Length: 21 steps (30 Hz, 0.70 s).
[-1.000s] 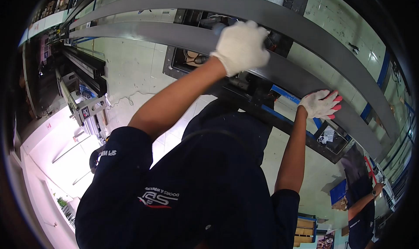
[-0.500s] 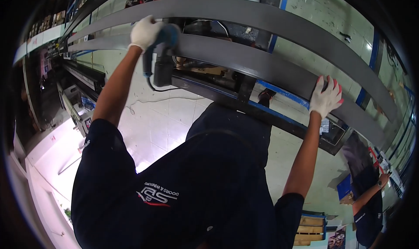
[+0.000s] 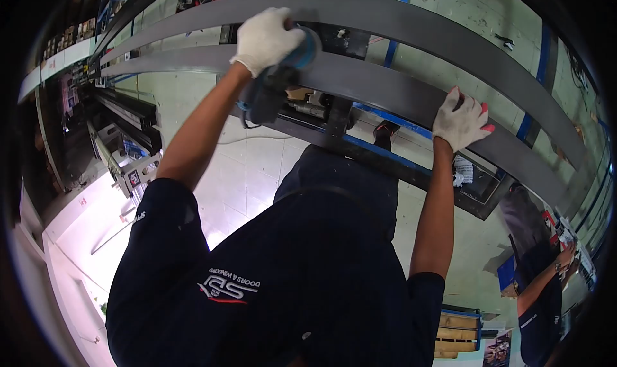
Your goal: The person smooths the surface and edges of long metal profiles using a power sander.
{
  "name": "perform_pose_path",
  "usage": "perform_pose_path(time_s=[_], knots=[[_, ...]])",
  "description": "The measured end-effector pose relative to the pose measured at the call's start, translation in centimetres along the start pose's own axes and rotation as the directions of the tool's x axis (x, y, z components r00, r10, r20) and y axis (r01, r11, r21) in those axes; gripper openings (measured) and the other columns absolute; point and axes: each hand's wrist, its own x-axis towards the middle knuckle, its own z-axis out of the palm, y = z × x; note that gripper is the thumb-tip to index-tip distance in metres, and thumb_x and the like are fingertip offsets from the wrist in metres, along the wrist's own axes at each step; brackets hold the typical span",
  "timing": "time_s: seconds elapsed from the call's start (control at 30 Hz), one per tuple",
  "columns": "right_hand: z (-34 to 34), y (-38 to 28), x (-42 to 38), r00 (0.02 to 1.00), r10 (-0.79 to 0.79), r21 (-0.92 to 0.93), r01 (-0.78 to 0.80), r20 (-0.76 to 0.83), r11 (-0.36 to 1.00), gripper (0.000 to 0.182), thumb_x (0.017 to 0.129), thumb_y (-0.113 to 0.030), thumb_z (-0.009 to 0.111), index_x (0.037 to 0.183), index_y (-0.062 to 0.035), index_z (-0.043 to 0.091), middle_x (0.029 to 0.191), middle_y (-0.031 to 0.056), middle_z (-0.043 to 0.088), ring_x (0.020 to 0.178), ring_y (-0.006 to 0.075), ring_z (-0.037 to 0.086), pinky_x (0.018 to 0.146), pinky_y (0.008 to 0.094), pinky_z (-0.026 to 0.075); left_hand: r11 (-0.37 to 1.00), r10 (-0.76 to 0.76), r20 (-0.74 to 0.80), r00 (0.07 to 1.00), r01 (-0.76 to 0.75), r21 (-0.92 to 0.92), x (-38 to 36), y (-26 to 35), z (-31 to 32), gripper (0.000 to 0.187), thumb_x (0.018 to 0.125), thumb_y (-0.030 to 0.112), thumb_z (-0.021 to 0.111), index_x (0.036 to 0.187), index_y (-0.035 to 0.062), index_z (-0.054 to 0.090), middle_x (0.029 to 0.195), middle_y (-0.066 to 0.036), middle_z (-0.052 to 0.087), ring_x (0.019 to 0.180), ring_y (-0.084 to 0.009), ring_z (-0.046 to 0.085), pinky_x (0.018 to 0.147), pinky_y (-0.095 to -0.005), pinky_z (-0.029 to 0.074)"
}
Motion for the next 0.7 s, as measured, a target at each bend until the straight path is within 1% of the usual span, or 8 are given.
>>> perform_pose_path(time_s=[0.1,0.27,0.4,0.53,0.57,0.6,0.63,0.7], knots=[[0.1,0.2,0.1,1.000,0.005,0.033,-0.005,-0.015,0.999,0.052,0.112,-0.059,0.056,0.127,-0.0175,0.084,0.144,0.0044,0.076,0.156,0.0309,0.053,0.133,0.0721,0.018,0.995,0.090,0.019,0.996,-0.089,-0.050,-1.1,7.7,1.0,0.036,0.085,0.041,0.076,0.100,0.0092,0.081,0.105,-0.018,0.078,0.101,-0.0398,0.078,0.091,-0.0526,0.062],[0.6,0.5,0.0,1.000,-0.013,0.063,0.014,-0.021,0.998,0.050,0.114,-0.055,0.053,0.128,-0.0188,0.084,0.144,0.0025,0.077,0.156,0.0305,0.052,0.133,0.0716,0.017,0.957,0.243,0.062,0.968,-0.229,-0.178,-3.7,19.0,2.6,0.035,0.086,0.033,0.074,0.105,0.0050,0.081,0.113,-0.021,0.076,0.111,-0.0394,0.076,0.095,-0.0520,0.064],[0.9,1.2,0.1,1.000,-0.025,0.086,0.024,0.013,0.996,0.048,0.116,-0.051,0.050,0.130,-0.0196,0.084,0.147,0.0022,0.076,0.157,0.0301,0.052,0.133,0.0708,0.017,0.912,0.328,0.060,0.943,-0.300,-0.278,-4.5,23.5,3.2,0.035,0.083,0.029,0.076,0.105,0.0020,0.081,0.117,-0.021,0.075,0.112,-0.0400,0.075,0.094,-0.0499,0.065],[1.0,1.3,0.1,0.999,-0.049,0.052,0.050,-0.019,0.997,0.047,0.117,-0.049,0.050,0.132,-0.0201,0.083,0.148,0.0026,0.075,0.157,0.0295,0.052,0.134,0.0685,0.019,0.923,0.310,0.043,0.950,-0.290,-0.251,-3.9,19.8,2.6,0.033,0.083,0.026,0.075,0.105,0.0023,0.082,0.116,-0.021,0.076,0.114,-0.0388,0.075,0.095,-0.0492,0.066],[1.1,1.3,0.2,0.999,-0.045,0.039,0.046,-0.018,0.998,0.046,0.117,-0.049,0.050,0.132,-0.0199,0.083,0.148,0.0027,0.075,0.157,0.0296,0.052,0.134,0.0679,0.019,0.946,0.257,0.031,0.966,-0.245,-0.212,-3.6,17.8,2.1,0.032,0.084,0.025,0.074,0.105,0.0031,0.083,0.115,-0.021,0.076,0.113,-0.0388,0.076,0.096,-0.0495,0.066],[1.0,1.3,0.0,0.999,-0.039,0.023,0.040,-0.014,0.999,0.046,0.117,-0.048,0.051,0.132,-0.0198,0.083,0.148,0.0028,0.075,0.157,0.0297,0.052,0.134,0.0672,0.019,0.972,0.194,0.099,0.976,-0.177,-0.154,-3.1,15.6,0.7,0.031,0.086,0.026,0.073,0.107,0.0055,0.083,0.115,-0.020,0.077,0.111,-0.0393,0.076,0.097,-0.0502,0.065],[0.8,1.3,-0.1,0.999,-0.039,0.025,0.039,-0.013,0.999,0.046,0.117,-0.048,0.051,0.132,-0.0194,0.083,0.148,0.0029,0.075,0.156,0.0299,0.052,0.134,0.0669,0.019,0.982,0.140,0.025,0.990,-0.136,-0.131,-2.6,12.6,1.4,0.031,0.087,0.029,0.073,0.106,0.0074,0.083,0.115,-0.018,0.077,0.112,-0.0384,0.076,0.098,-0.0503,0.065],[0.3,0.9,0.0,0.999,-0.034,0.029,0.035,-0.019,0.999,0.045,0.117,-0.048,0.053,0.131,-0.0188,0.083,0.147,0.0031,0.076,0.156,0.0304,0.053,0.135,0.0662,0.019,0.995,0.036,0.015,0.999,-0.034,-0.093,-1.7,6.2,-0.1,0.032,0.088,0.036,0.074,0.105,0.0096,0.082,0.113,-0.017,0.078,0.109,-0.0382,0.076,0.098,-0.0508,0.062]])
